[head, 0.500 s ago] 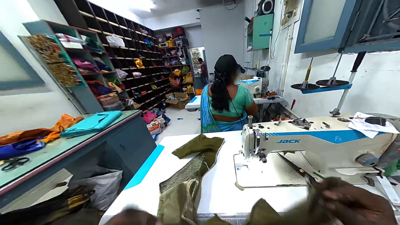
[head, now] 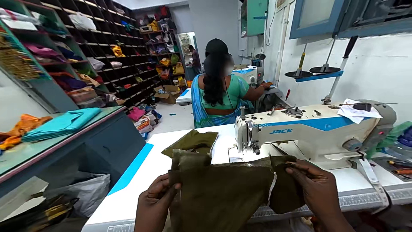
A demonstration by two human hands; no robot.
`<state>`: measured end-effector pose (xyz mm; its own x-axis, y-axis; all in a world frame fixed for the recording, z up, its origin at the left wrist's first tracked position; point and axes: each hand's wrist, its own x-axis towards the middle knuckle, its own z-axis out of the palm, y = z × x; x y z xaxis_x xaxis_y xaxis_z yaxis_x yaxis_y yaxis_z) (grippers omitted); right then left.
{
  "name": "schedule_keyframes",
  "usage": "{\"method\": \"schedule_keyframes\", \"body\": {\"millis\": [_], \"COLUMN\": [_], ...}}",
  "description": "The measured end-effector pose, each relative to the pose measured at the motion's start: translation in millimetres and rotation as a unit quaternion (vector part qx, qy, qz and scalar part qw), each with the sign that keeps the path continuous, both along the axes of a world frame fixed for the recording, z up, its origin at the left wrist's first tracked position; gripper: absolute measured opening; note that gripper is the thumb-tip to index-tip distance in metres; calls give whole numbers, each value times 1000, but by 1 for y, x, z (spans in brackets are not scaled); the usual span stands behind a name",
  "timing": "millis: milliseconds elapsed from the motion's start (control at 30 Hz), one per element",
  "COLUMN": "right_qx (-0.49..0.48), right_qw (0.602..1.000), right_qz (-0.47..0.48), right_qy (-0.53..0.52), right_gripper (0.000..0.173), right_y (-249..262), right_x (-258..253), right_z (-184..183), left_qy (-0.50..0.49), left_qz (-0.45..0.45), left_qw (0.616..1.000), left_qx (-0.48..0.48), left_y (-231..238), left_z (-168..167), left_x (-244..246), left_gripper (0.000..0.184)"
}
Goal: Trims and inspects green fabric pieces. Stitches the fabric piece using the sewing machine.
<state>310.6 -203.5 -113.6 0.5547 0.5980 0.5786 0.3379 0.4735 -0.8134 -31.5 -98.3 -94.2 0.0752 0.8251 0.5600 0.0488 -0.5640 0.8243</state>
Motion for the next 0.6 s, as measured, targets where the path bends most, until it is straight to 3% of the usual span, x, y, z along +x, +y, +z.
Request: {"method": "schedule_keyframes", "body": {"millis": [233,367,500,600], "right_qx": [13,24,18,-13], "right_qw": [993,972,964,955], "right_qz": [30,34,46,37], "right_qy": [112,231,261,294], "right_gripper": [8,20,21,20], "right_y": [2,2,1,2], "right_x": [-8,-15,-15,-17], "right_z": [2,8,6,8], "left_qy": [-20,-28,-22,-7], "left_qz": [-7,-6,-7,-7], "left_qw": [1000,999,1000,1000], "left_qx": [8,14,16,18], "left_y": [1,-1,2,12], "left_z": [-3,-4,-10,-26], "left_x": [1,2,2,3], "left_gripper": [3,3,3,13]}}
